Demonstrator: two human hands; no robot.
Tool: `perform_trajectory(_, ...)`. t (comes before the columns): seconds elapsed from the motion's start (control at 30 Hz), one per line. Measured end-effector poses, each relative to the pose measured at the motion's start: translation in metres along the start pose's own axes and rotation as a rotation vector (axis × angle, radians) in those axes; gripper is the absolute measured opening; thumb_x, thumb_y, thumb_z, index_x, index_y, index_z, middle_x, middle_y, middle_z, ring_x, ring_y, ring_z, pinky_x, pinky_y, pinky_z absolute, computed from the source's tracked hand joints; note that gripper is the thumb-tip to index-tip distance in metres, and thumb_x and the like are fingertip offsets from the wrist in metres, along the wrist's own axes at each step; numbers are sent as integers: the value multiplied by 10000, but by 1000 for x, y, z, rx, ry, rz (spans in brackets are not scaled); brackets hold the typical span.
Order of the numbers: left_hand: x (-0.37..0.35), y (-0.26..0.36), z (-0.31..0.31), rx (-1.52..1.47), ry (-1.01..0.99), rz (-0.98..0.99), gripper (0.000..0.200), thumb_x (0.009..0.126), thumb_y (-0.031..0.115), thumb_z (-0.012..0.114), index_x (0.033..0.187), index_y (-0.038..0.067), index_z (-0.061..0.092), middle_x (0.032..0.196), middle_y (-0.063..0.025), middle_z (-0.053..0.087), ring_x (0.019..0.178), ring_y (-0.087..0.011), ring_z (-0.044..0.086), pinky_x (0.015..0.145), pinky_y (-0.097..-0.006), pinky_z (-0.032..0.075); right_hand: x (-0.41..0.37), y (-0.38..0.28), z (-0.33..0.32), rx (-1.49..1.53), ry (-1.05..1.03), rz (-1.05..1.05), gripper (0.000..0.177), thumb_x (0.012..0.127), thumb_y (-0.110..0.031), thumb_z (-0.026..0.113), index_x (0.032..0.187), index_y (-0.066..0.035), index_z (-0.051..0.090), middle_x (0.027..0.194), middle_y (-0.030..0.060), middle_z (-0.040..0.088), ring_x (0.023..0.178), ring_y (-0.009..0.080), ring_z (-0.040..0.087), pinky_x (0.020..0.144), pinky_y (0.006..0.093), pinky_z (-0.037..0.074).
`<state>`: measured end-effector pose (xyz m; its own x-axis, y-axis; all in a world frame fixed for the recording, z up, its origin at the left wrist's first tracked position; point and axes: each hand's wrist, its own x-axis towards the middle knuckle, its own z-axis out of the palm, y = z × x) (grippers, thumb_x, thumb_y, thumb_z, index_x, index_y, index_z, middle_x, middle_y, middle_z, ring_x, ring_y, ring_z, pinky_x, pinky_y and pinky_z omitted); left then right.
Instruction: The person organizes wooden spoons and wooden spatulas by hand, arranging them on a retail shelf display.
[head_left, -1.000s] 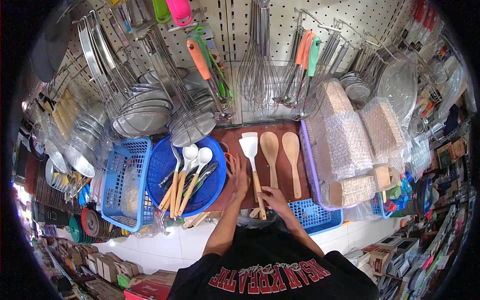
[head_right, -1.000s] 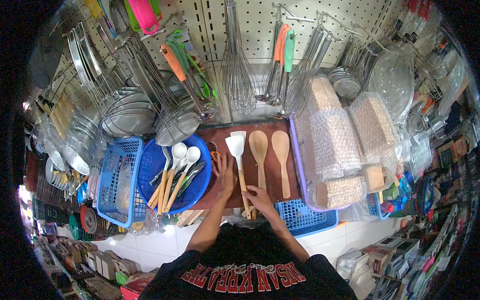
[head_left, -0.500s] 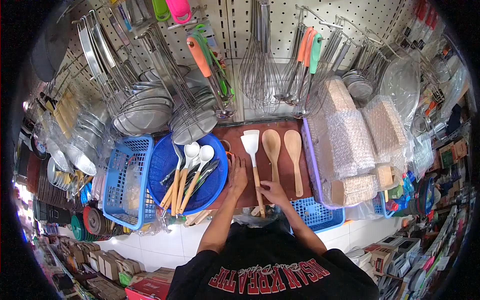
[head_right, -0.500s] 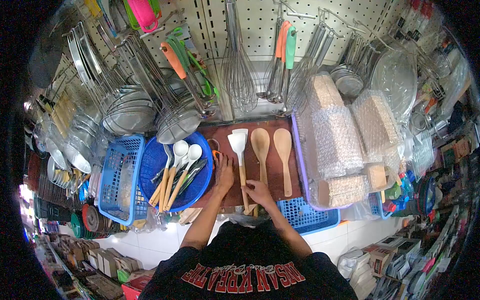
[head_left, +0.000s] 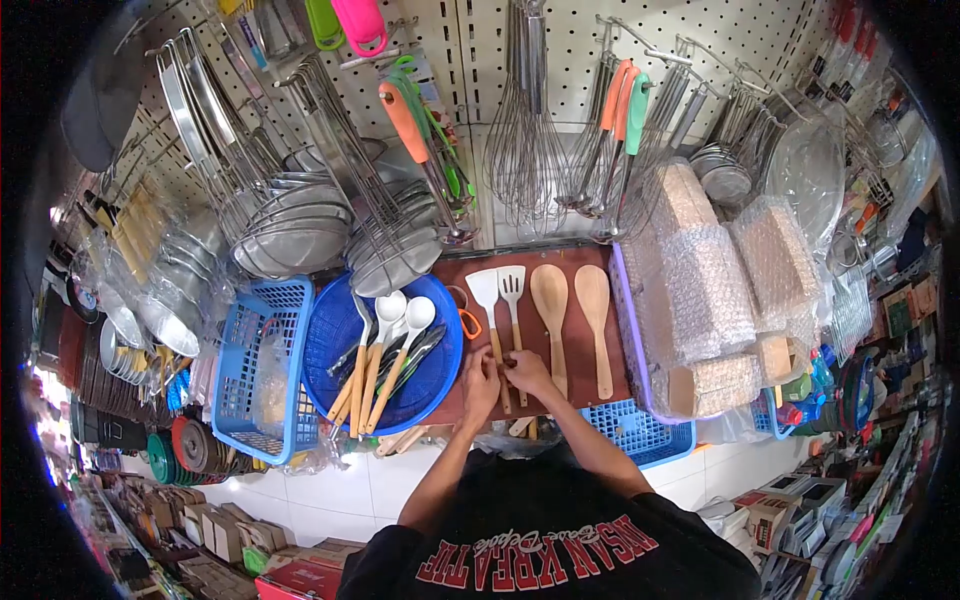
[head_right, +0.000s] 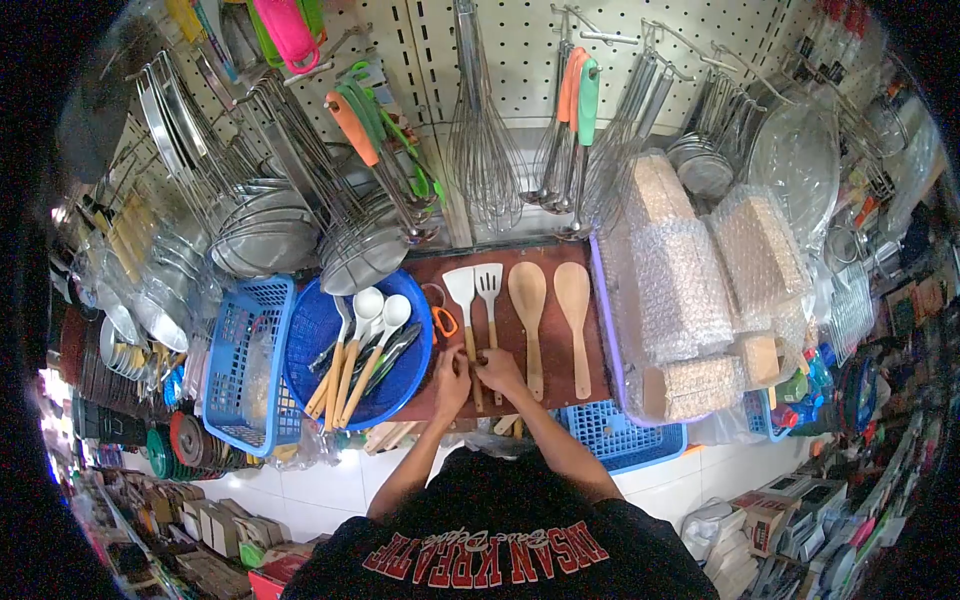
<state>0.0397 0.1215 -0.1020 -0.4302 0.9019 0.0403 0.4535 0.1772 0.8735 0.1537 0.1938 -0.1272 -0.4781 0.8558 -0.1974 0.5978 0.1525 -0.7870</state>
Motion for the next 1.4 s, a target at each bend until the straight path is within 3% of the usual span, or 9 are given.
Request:
perform_trajectory(0.17, -31, -51, 15, -80, -109, 56, 489, 910, 99, 543, 1365, -12, 401, 1173, -281, 526, 1107, -426, 523, 951, -442, 428, 4, 4, 16, -11, -21, 51, 262, 808, -204, 641, 982, -12, 679, 897, 212, 680, 848, 337, 677, 758, 396, 529)
perform_trajectory(0.43, -37, -55, 7, 86, -261, -70, 583, 842, 72, 567, 1384, -17, 372, 1201, -292, 497, 1134, -464, 491, 963, -466, 419, 0, 1, 25, 50, 37, 27, 327, 747, -140, 666, 1043, 0, 676, 940, 254, 659, 933, 387, 640, 872, 443, 501)
perform_trajectory(0.53, -38, -53, 6, 164, -256, -61, 599, 837, 76, 572, 1391, -16, 364, 1221, -292, 482, 1136, -462, 491, 961, -473, 419, -20, -31, 1, -121, 60, 104, 428, 796, -178, 683, 1190, -27, 608, 1100, 234, 619, 998, 379, 617, 853, 430, 505)
perform_trajectory(0.63, -40, -59, 13, 230, -212, -28, 604, 845, 90, 570, 1399, -15, 353, 1229, -292, 476, 1140, -454, 492, 962, -482, 414, -28, -21, 1, -240, 232, 69, 593, 779, -127, 678, 1335, -68, 480, 1189, 266, 528, 1054, 428, 573, 883, 468, 493)
perform_trajectory(0.73, -40, -53, 14, 246, -212, -43, 622, 863, 117, 559, 1422, -9, 317, 1263, -301, 459, 1172, -462, 470, 985, -491, 397, -40, -10, 2, -275, 160, 105, 681, 770, -80, 654, 1397, -89, 387, 1188, 287, 491, 1037, 466, 563, 879, 493, 497)
perform_trajectory(0.97, -39, -73, 23, 195, -290, -22, 673, 896, 149, 522, 1475, 21, 205, 1428, -326, 316, 1304, -496, 335, 1092, -481, 307, -54, -8, -7, -248, 50, 181, 696, 772, -78, 637, 1418, -124, 383, 1186, 293, 527, 1032, 453, 579, 878, 486, 509)
perform_trajectory(1.07, -39, -46, 12, 229, -330, -123, 666, 889, 129, 519, 1469, 10, 214, 1429, -343, 301, 1320, -478, 326, 1104, -480, 291, -57, -8, -11, -251, 46, 166, 713, 773, -92, 648, 1429, -141, 374, 1201, 287, 535, 1034, 442, 587, 872, 477, 515)
perform_trajectory(1.27, -32, -26, 4, 273, -352, -99, 669, 871, 96, 522, 1454, -25, 217, 1414, -353, 315, 1310, -470, 344, 1089, -472, 319, -53, -8, -7, -286, 98, 163, 723, 775, -107, 664, 1434, -138, 367, 1199, 278, 552, 983, 433, 613, 850, 467, 527)
perform_trajectory(1.4, -28, -50, 10, 316, -343, -41, 677, 868, 100, 527, 1455, -21, 213, 1415, -352, 315, 1297, -476, 357, 1072, -477, 342, -49, -6, -8, -252, 43, 201, 729, 775, -101, 664, 1437, -120, 358, 1195, 279, 555, 971, 424, 621, 843, 463, 530)
